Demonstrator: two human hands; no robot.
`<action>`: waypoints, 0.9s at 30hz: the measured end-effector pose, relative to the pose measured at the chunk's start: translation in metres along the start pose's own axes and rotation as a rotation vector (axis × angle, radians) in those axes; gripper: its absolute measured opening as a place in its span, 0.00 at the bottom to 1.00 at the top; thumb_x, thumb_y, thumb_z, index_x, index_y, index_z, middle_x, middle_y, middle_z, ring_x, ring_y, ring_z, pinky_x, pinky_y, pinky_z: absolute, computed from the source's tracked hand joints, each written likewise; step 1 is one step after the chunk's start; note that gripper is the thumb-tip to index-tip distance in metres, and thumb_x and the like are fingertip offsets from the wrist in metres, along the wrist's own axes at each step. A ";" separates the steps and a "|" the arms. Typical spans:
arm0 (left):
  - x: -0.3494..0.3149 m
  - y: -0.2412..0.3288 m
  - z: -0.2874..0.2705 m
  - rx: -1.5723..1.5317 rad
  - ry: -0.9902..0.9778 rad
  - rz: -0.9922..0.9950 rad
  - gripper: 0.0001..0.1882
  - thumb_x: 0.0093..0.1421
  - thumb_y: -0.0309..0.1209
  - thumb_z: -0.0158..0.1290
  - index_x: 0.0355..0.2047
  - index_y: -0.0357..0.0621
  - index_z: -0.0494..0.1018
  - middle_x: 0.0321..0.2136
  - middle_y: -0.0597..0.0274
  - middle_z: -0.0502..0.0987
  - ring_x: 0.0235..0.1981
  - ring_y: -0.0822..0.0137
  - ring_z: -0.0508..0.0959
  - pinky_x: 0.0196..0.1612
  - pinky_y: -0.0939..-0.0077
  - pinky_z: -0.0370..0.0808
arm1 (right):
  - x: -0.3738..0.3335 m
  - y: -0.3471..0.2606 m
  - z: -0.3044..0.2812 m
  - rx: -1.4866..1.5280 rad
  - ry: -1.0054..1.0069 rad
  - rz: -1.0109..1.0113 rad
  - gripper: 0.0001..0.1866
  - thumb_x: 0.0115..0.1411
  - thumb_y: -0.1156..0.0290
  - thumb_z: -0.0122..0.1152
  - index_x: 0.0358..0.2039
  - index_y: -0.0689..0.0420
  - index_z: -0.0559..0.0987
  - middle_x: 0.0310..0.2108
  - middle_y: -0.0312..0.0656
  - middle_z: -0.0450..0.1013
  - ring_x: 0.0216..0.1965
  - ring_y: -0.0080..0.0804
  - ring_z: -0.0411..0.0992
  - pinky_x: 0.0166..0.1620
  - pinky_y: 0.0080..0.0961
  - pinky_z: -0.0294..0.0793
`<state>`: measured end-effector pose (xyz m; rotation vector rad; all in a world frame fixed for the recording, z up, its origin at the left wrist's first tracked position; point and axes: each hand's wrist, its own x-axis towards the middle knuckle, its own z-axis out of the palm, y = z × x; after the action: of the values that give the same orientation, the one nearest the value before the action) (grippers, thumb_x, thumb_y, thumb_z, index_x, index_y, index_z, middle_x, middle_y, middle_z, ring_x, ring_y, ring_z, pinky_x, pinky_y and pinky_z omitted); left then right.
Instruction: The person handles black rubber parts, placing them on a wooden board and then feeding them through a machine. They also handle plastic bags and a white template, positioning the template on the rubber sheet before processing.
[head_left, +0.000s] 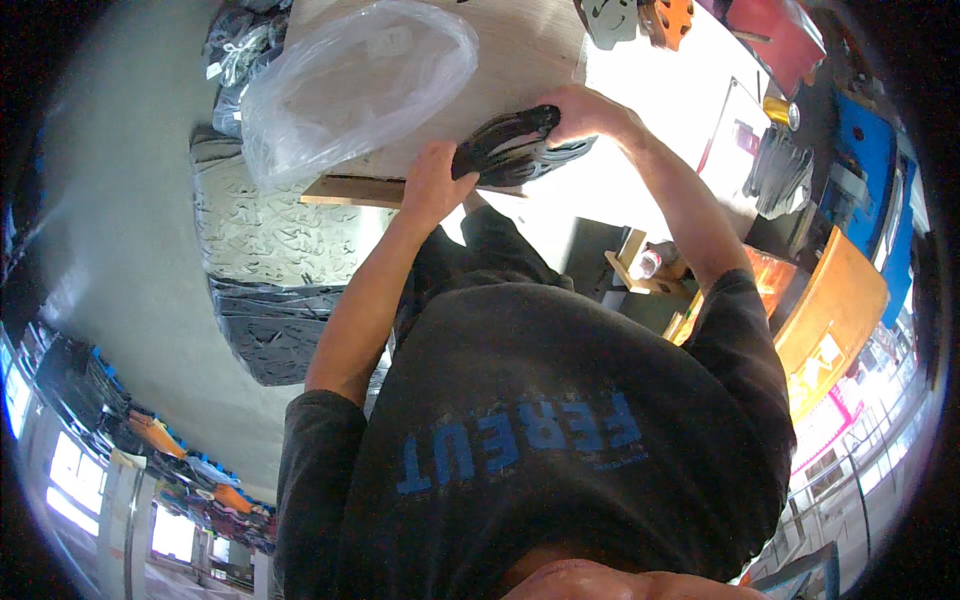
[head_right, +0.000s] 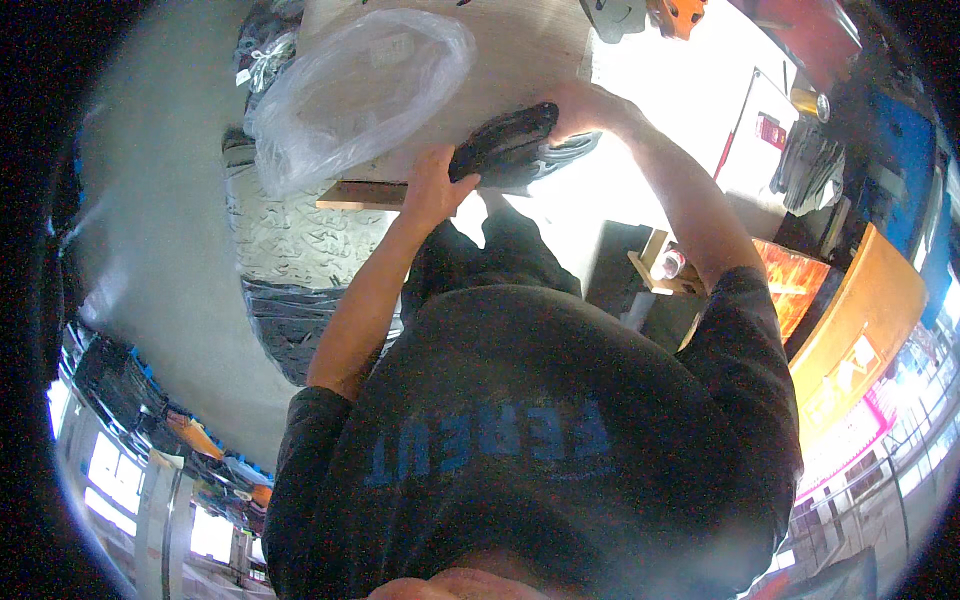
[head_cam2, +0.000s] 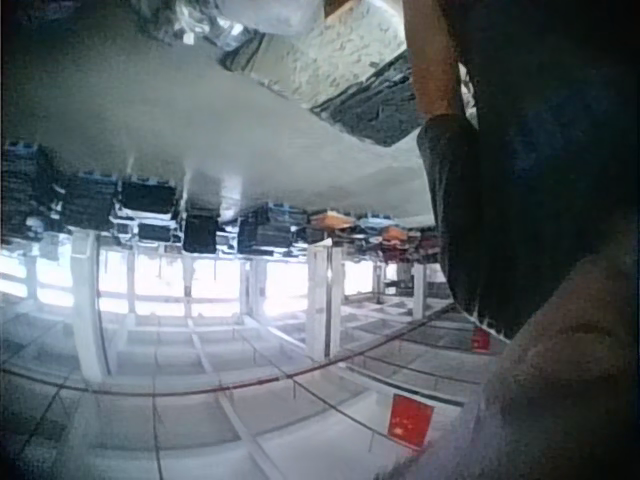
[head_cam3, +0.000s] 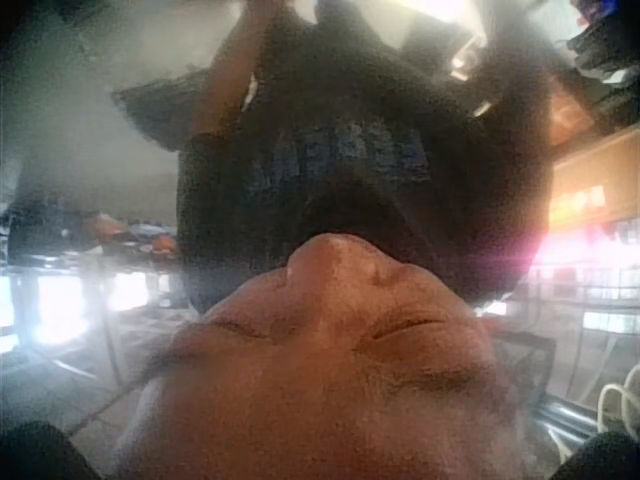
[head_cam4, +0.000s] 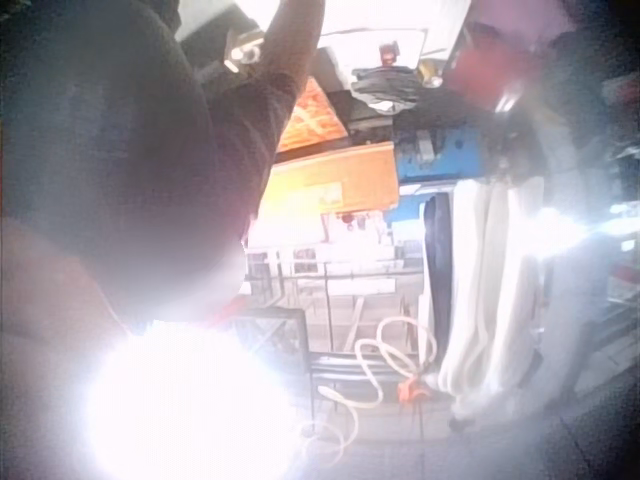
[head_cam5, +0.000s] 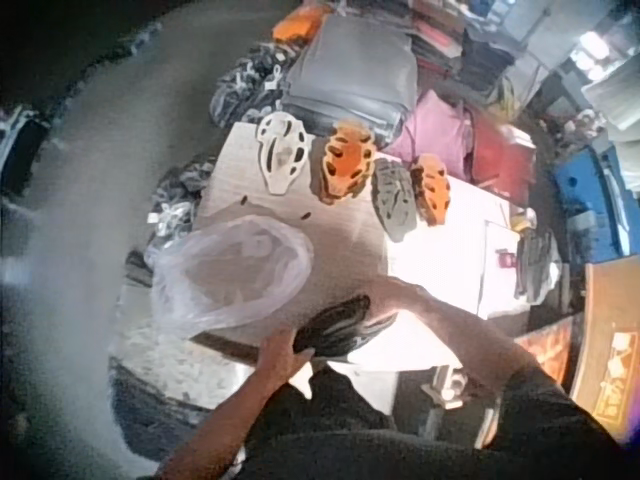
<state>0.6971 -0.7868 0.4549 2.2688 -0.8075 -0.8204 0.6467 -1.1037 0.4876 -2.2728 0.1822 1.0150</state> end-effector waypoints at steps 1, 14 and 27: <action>-0.004 0.000 -0.001 -0.063 -0.029 0.022 0.27 0.56 0.41 0.68 0.51 0.37 0.75 0.43 0.42 0.80 0.47 0.40 0.80 0.49 0.48 0.77 | -0.003 -0.001 -0.001 0.026 -0.059 0.002 0.30 0.45 0.67 0.75 0.51 0.58 0.81 0.39 0.49 0.81 0.41 0.48 0.80 0.47 0.40 0.79; -0.051 -0.016 -0.032 0.170 0.080 0.251 0.26 0.58 0.36 0.66 0.55 0.46 0.72 0.49 0.52 0.79 0.51 0.43 0.79 0.49 0.50 0.79 | -0.067 -0.048 0.063 -0.008 0.414 -0.250 0.27 0.59 0.68 0.70 0.60 0.51 0.77 0.58 0.46 0.74 0.61 0.48 0.73 0.63 0.41 0.75; -0.022 -0.025 -0.070 -0.191 -0.309 0.136 0.21 0.60 0.37 0.61 0.53 0.45 0.74 0.45 0.46 0.80 0.50 0.42 0.79 0.53 0.49 0.74 | -0.079 -0.062 0.054 0.691 0.185 0.231 0.32 0.55 0.72 0.73 0.62 0.54 0.79 0.50 0.41 0.82 0.49 0.30 0.79 0.57 0.29 0.76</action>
<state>0.7411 -0.7328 0.4901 1.9234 -0.9646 -1.1487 0.5810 -1.0326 0.5470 -1.7222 0.7631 0.6976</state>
